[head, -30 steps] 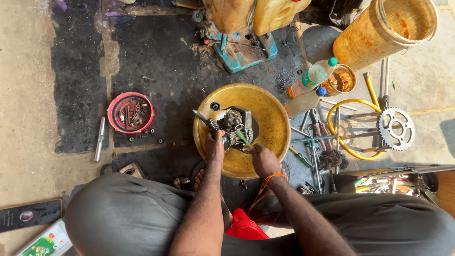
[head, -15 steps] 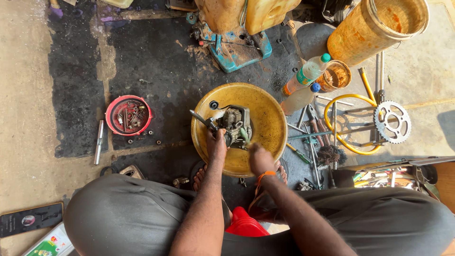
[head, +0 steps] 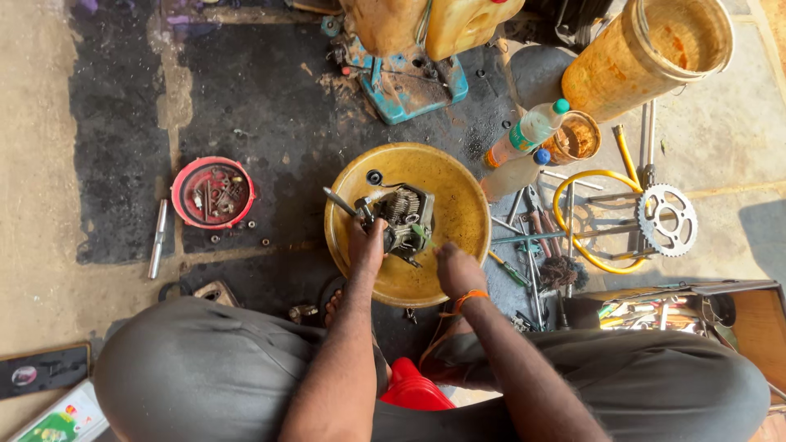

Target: The person scrubs a small engine block with a brush while holding it over a yellow basin. They rotate the engine to access different sides and continue scrubbing the exterior surfaces.

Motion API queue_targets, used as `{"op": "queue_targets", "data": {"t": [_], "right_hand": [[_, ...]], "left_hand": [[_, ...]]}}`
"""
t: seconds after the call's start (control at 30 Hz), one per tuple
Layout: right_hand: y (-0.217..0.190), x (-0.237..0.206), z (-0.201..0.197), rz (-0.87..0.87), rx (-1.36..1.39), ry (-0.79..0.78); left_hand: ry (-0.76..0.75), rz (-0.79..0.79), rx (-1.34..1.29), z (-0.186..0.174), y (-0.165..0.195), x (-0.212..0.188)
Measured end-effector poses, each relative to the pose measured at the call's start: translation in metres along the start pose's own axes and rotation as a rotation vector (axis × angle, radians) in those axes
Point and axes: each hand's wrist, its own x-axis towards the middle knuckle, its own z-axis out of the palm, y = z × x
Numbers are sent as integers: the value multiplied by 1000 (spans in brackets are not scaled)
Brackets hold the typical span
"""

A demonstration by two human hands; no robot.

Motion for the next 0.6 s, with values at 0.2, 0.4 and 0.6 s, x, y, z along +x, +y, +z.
{"op": "queue_targets", "data": {"t": [0.2, 0.4, 0.6], "right_hand": [[0, 11, -25, 153, 429, -246], [25, 34, -38, 264, 680, -410], [38, 85, -33, 317, 421, -234]], "left_hand": [[-8, 39, 144, 2, 4, 16], [159, 299, 350, 9, -12, 42], [166, 164, 250, 17, -1, 65]]}}
